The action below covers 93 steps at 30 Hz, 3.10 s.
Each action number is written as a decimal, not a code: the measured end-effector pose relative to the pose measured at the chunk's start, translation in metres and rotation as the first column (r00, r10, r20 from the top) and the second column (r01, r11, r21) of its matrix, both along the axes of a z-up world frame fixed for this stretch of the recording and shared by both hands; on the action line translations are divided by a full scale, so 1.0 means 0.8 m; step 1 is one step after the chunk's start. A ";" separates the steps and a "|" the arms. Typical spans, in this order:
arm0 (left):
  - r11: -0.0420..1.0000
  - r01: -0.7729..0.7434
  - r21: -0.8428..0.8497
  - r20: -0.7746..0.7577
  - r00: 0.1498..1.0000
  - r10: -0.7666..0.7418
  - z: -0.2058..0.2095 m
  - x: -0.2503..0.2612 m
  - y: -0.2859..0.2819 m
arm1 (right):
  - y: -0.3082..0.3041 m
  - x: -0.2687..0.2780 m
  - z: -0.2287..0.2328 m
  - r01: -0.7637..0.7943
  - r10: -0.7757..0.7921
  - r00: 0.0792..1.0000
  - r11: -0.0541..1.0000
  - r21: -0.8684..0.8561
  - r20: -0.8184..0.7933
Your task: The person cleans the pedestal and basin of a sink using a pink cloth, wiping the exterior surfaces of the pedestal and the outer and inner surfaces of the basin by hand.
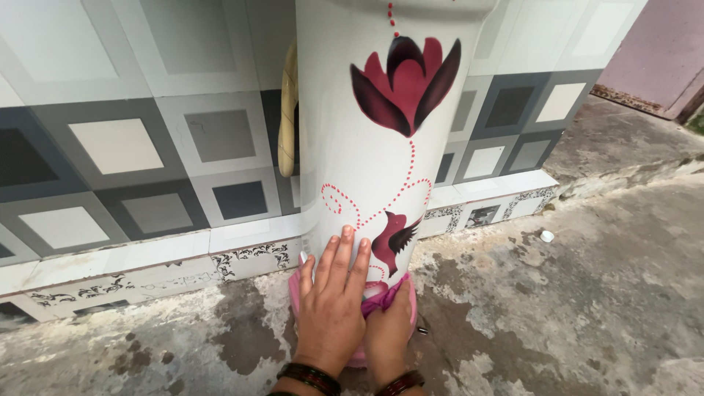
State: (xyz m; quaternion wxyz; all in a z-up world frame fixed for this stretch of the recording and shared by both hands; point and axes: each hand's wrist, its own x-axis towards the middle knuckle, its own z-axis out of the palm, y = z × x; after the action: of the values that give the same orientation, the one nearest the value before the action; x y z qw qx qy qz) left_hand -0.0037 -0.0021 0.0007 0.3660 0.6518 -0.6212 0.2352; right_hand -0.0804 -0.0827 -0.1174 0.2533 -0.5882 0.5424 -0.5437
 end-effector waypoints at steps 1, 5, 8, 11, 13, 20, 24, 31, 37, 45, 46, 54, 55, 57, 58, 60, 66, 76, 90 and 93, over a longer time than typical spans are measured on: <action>1.000 0.000 0.013 -0.009 1.000 0.000 0.001 -0.001 0.001 | 0.000 0.000 0.002 -0.001 0.001 1.000 1.000 0.001 0.002; 1.000 -0.004 0.030 0.017 1.000 0.003 0.002 0.003 0.005 | -0.010 -0.006 0.040 0.000 -0.001 1.000 1.000 0.027 0.024; 0.996 -0.015 0.087 0.041 0.999 0.011 -0.002 0.007 0.007 | -0.007 -0.008 0.081 -0.017 0.019 0.999 0.999 -0.050 0.037; 0.995 0.001 0.096 0.061 0.998 -0.007 -0.014 0.012 0.005 | 0.016 0.000 0.115 -0.049 0.049 0.999 0.991 -0.126 -0.005; 0.995 0.033 0.095 0.020 0.999 -0.036 -0.027 0.015 0.004 | 0.042 0.007 0.127 -0.094 0.094 0.996 0.989 -0.115 -0.011; 0.965 0.023 0.261 -0.047 0.999 -0.011 -0.063 0.012 0.008 | 0.051 -0.007 0.147 -0.243 0.140 0.948 0.898 -0.366 -0.286; 0.966 -0.042 0.256 0.015 0.999 0.040 -0.067 0.011 0.011 | 0.023 -0.016 0.152 -0.304 0.139 0.929 0.813 -0.496 -0.342; 0.976 0.040 0.213 -0.067 0.997 -0.026 -0.062 0.013 0.018 | 0.036 -0.019 0.072 -0.353 0.012 0.821 0.797 -0.490 -0.571; 0.971 0.025 0.236 -0.055 0.998 -0.012 -0.068 0.011 0.022 | 0.018 -0.028 0.094 -0.393 0.009 0.740 0.818 -0.421 -0.672; 0.970 0.047 0.238 -0.147 0.989 -0.012 -0.070 0.004 0.024 | 0.009 -0.025 0.131 -0.432 -0.037 0.764 0.711 -0.554 -0.644; 0.968 0.049 0.247 -0.150 0.989 -0.012 -0.070 0.005 0.022 | 0.013 -0.029 0.119 -0.432 -0.033 0.761 0.719 -0.545 -0.647; 0.946 0.105 0.306 -0.190 0.981 -0.047 -0.063 0.001 0.032 | 0.020 -0.053 0.086 -0.492 -0.062 0.596 0.759 -0.426 -0.800; 0.948 0.082 0.308 -0.183 0.983 -0.025 -0.061 -0.001 0.033 | 0.014 -0.051 0.098 -0.494 -0.061 0.596 0.758 -0.426 -0.801; 0.948 0.056 0.312 -0.179 0.984 0.001 -0.058 -0.005 0.036 | 0.004 -0.047 0.124 -0.468 -0.064 0.742 0.663 -0.584 -0.668; 0.957 0.061 0.285 -0.194 0.981 -0.005 -0.057 -0.007 0.038 | 0.004 -0.049 0.133 -0.473 -0.059 0.740 0.664 -0.580 -0.670; 0.966 0.059 0.253 -0.204 0.979 -0.006 -0.052 -0.008 0.038 | 0.002 -0.052 0.146 -0.438 -0.051 0.765 0.689 -0.577 -0.641; 0.929 0.121 0.351 -0.291 0.957 -0.014 -0.037 -0.008 0.038 | 0.039 -0.054 0.087 -0.452 -0.017 0.650 0.795 -0.404 -0.760; 0.946 0.119 0.302 -0.306 0.952 -0.022 -0.055 -0.009 0.048 | 0.058 -0.053 0.079 -0.287 0.180 0.918 0.917 -0.277 -0.355; 1.000 0.025 0.005 -0.496 0.868 -0.019 -0.084 -0.005 0.035 | 0.080 -0.065 0.089 -0.615 0.381 0.760 0.685 -0.390 -0.527; 1.000 0.020 0.014 -0.484 0.875 -0.010 -0.072 -0.001 0.035 | 0.080 -0.069 0.095 -0.609 0.464 0.774 0.733 -0.303 -0.431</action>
State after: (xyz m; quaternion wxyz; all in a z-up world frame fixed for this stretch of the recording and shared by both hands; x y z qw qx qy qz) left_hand -0.0042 0.0259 -0.0568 0.5055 0.6884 -0.5172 0.0562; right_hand -0.1358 -0.0187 -0.0415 0.1730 -0.8430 0.2476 -0.4450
